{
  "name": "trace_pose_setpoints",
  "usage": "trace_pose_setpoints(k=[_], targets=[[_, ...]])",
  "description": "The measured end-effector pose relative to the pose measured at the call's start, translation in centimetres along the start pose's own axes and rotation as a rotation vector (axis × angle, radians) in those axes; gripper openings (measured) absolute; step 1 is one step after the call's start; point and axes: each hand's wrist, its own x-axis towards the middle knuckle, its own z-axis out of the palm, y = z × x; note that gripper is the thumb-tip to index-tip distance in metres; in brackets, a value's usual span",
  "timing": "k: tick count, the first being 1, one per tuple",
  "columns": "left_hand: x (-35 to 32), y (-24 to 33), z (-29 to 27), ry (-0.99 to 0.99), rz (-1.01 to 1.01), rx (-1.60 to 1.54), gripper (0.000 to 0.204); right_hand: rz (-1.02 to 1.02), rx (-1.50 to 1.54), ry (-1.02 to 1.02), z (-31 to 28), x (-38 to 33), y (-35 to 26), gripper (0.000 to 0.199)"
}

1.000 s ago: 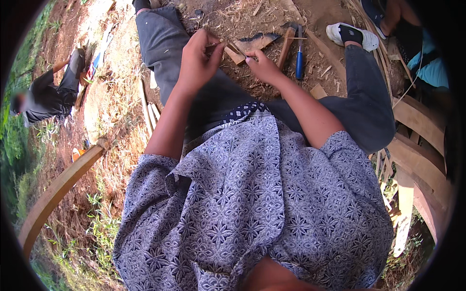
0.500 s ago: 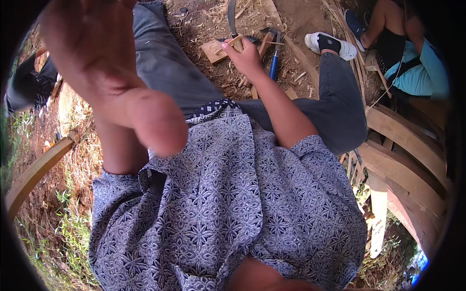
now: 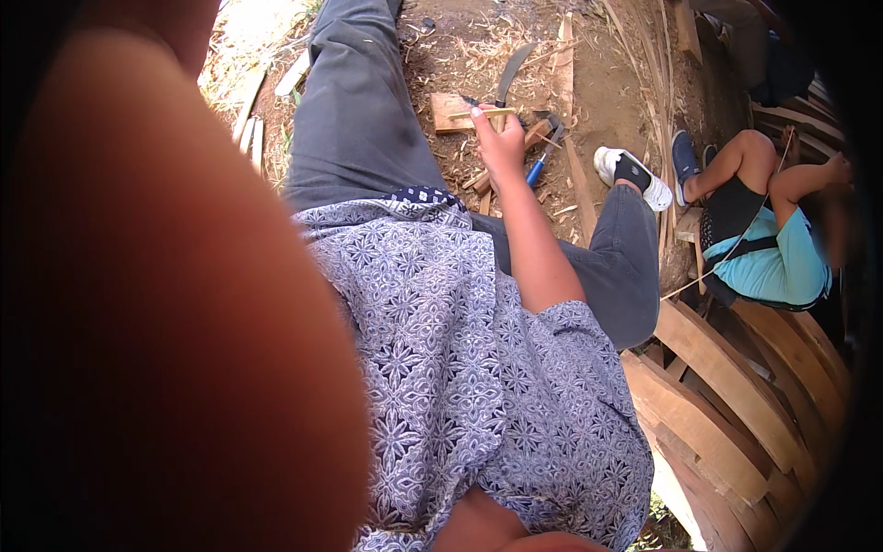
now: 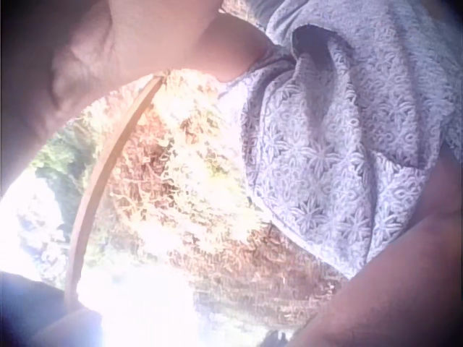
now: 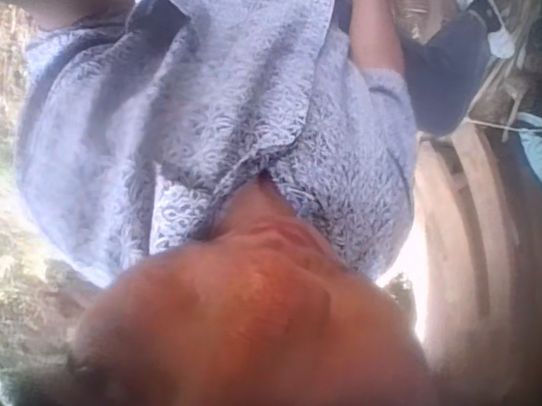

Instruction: The person sits on the ground and uses a knife to carve a small piece of wood held between their legs. They repeatedly scrape the wood surface to remove shavings and refine the shape.

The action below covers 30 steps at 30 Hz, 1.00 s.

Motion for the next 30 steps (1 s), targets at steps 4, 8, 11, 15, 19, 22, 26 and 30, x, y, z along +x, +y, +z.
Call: trace_pose_setpoints(k=[4,8,11,15,19,22,26,30], targets=[[-0.6,1.3,-0.3,0.013,0.015,0.034,0.063,0.059,0.067,-0.023,-0.2,-0.5,0.0,0.028],[-1.7,2.0,-1.3,0.021,0.041,0.058,0.066,0.106,0.078,-0.02,-0.1,-0.5,1.2,0.027],[-2.2,2.3,-2.1,0.034,0.03,0.103,0.068,0.117,0.056,-0.005,0.1,-0.8,1.1,0.027],[-5.3,-2.1,-6.1,0.077,0.017,0.176,0.071,0.103,0.004,0.098,-2.0,0.2,3.1,0.024],[-10.2,-7.1,-7.9,0.177,-0.327,0.599,0.055,0.066,-0.005,-0.09,0.4,0.4,1.4,0.031],[-17.0,-14.8,-6.9,-0.096,-0.589,0.729,0.051,0.123,-0.001,-0.154,0.4,0.7,0.8,0.037],[-22.8,-19.1,-4.3,-0.128,-0.748,0.768,0.03,0.208,0.02,-0.191,-1.8,1.7,2.7,0.024],[-23.8,-19.7,-3.9,-0.101,-0.718,0.848,0.022,0.176,0.001,-0.234,-1.6,1.7,1.6,0.016]])
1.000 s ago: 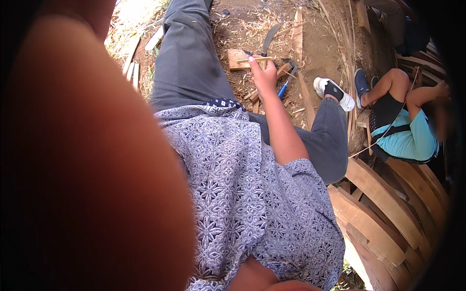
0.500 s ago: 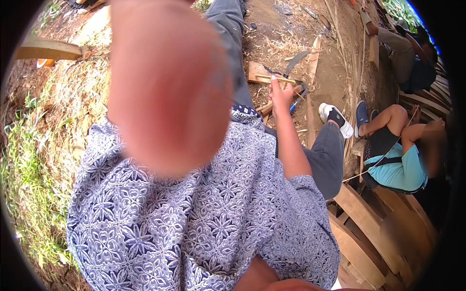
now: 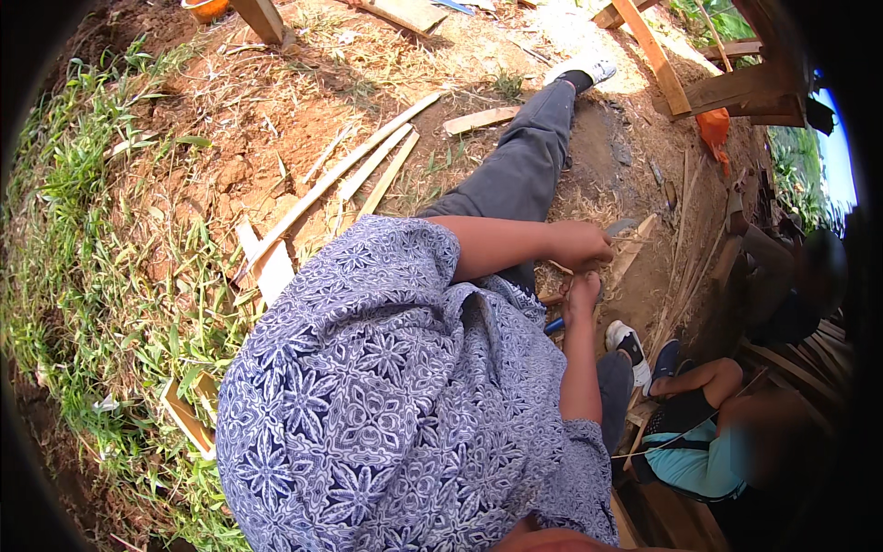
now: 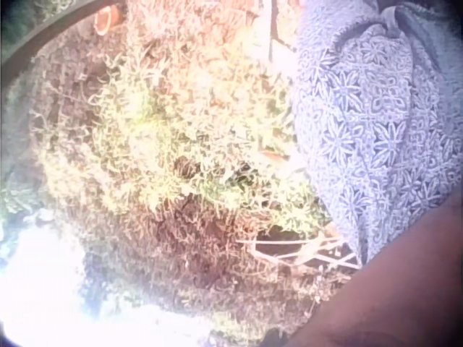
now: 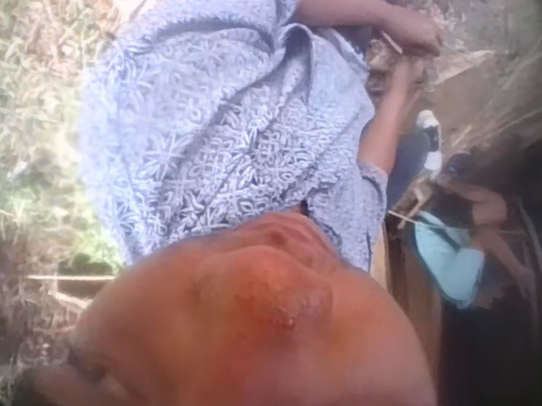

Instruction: The person sits on the ground and uses a knife to carve a small piece of wood held between their legs. They repeatedly scrape the wood surface to remove shavings and refine the shape.

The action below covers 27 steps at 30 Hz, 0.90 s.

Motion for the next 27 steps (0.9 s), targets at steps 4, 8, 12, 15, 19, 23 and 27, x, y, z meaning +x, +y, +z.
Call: trace_pose_setpoints(k=[4,8,12,15,19,23,27], targets=[[-0.2,0.4,-0.9,0.081,-0.047,-0.075,0.02,-0.01,-0.002,0.022,1.3,-0.6,-1.2,0.021],[-0.6,0.8,-1.7,0.147,-0.001,-0.159,0.017,0.032,0.038,0.012,1.4,-0.4,-1.0,0.029],[-0.6,0.4,-1.3,0.185,0.047,-0.166,0.014,0.022,0.056,0.012,1.1,0.0,-0.5,0.029],[-0.5,0.0,-1.3,0.15,0.016,-0.17,0.013,0.019,0.071,0.019,1.9,-0.7,-1.1,0.023],[-0.6,0.3,-1.5,0.148,-0.046,-0.145,0.014,0.049,0.07,0.041,1.9,-0.9,-0.9,0.017],[-0.7,0.0,-1.5,0.163,-0.053,-0.162,0.015,0.075,0.071,0.037,1.8,-1.3,-0.4,0.016],[-0.6,0.0,-1.2,0.158,-0.049,-0.174,0.015,0.108,0.063,0.053,0.8,-1.0,1.2,0.018]])
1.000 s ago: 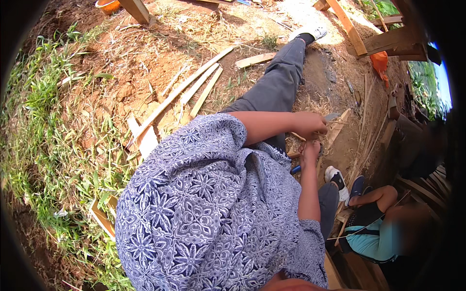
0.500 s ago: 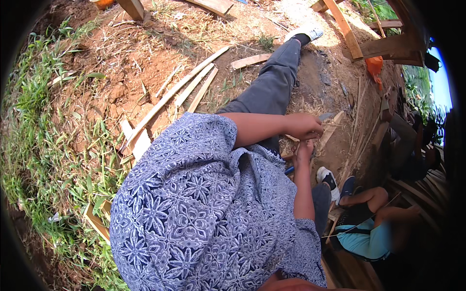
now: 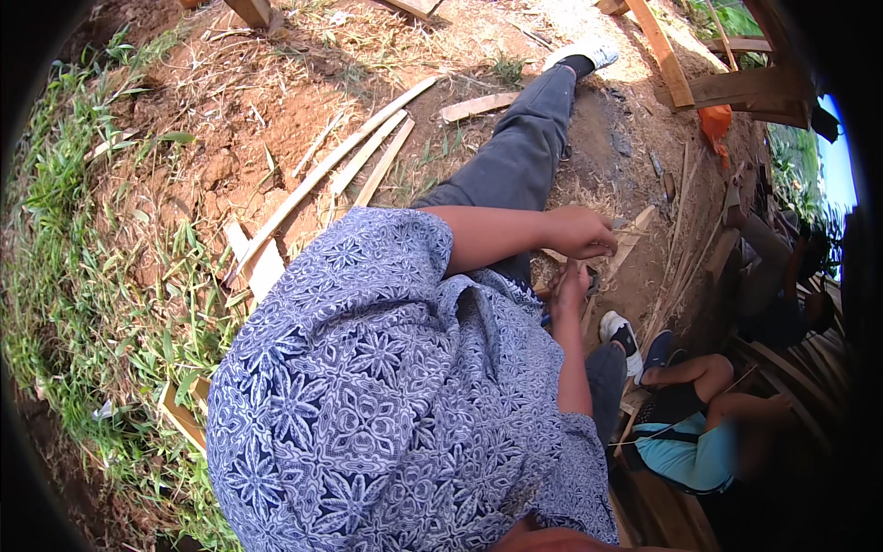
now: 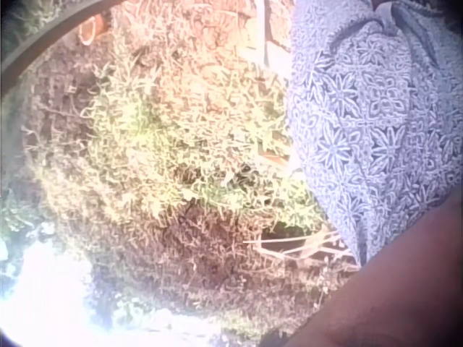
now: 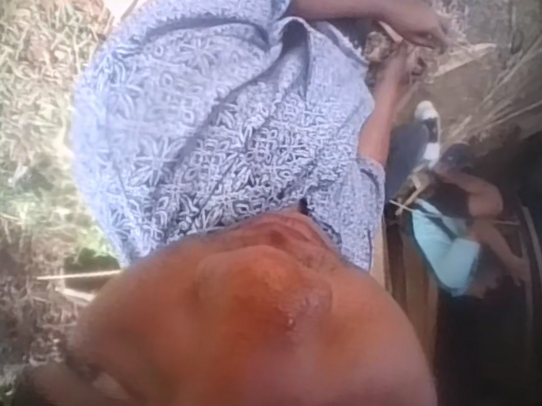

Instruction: The person sits on the ground and uses a knife to carve a small piece of wood held between their legs. They repeatedly scrape the wood surface to remove shavings and refine the shape.

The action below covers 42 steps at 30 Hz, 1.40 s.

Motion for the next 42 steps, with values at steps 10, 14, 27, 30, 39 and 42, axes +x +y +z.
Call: trace_pose_setpoints(k=[10,14,27,30,39,42], targets=[[0.1,-0.8,0.2,0.011,0.029,0.039,0.015,0.072,-0.163,0.049,-1.7,-2.0,4.5,0.035],[0.7,0.0,0.6,0.013,0.079,0.059,0.015,0.103,-0.242,0.024,-4.6,-0.4,7.0,0.047],[-0.7,-0.1,0.0,0.026,0.054,0.131,0.017,0.201,-0.132,-0.248,-3.4,-0.9,7.2,0.058],[-0.6,-0.1,0.5,0.012,0.076,0.116,0.017,0.19,-0.139,-0.266,-3.2,-1.3,6.5,0.059],[-0.7,0.1,0.4,0.002,0.075,0.127,0.016,0.162,-0.179,-0.297,-2.7,-1.0,6.0,0.063],[-0.8,0.2,0.4,-0.008,0.077,0.127,0.017,0.146,-0.177,-0.291,-2.3,-1.1,6.1,0.064]])
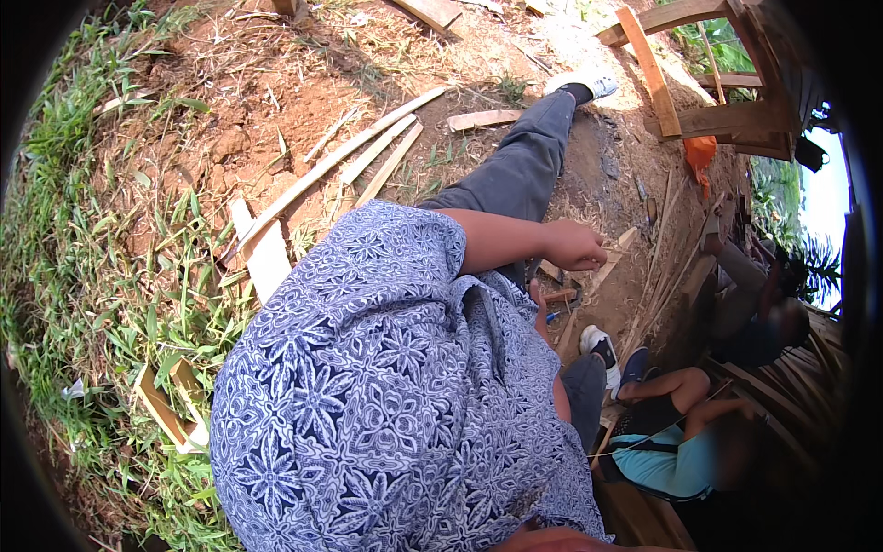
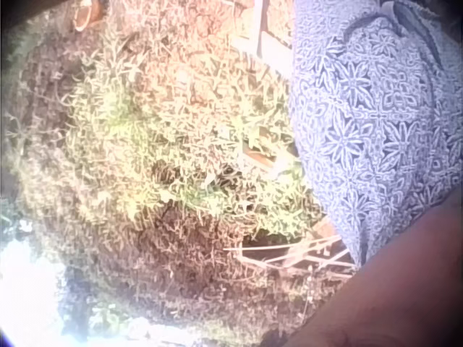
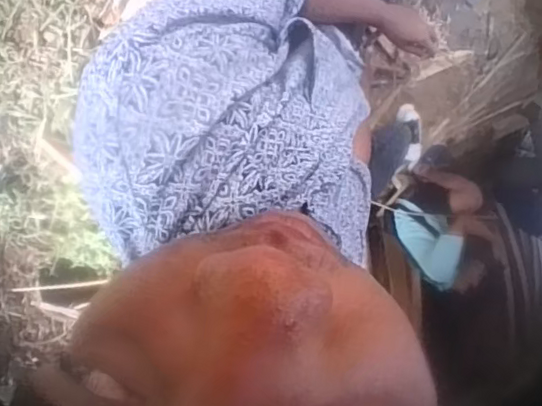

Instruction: The person sits on the ground and uses a knife to carve a small piece of wood held between their legs. They repeatedly scrape the wood surface to remove shavings and refine the shape.

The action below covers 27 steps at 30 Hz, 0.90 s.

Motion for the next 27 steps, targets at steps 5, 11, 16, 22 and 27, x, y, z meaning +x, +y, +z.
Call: trace_pose_setpoints(k=[5,11,16,22,27], targets=[[-0.3,0.3,0.1,0.001,-0.006,0.013,0.018,-0.013,-0.048,0.017,0.2,-0.3,0.0,0.066],[-0.2,0.8,0.1,-0.031,0.004,0.121,0.018,-0.018,-0.124,0.067,0.3,-0.8,0.0,0.07],[0.3,1.2,-0.3,-0.024,0.068,0.341,0.021,0.102,-0.043,0.189,-0.9,1.6,0.2,0.063],[2.0,4.8,-1.3,-0.205,0.0,0.454,0.021,-0.072,-0.037,0.227,0.1,1.2,-3.2,0.05],[3.2,5.4,-1.6,-0.302,0.064,0.458,0.016,-0.175,0.164,0.302,1.2,1.3,-4.6,0.042]])
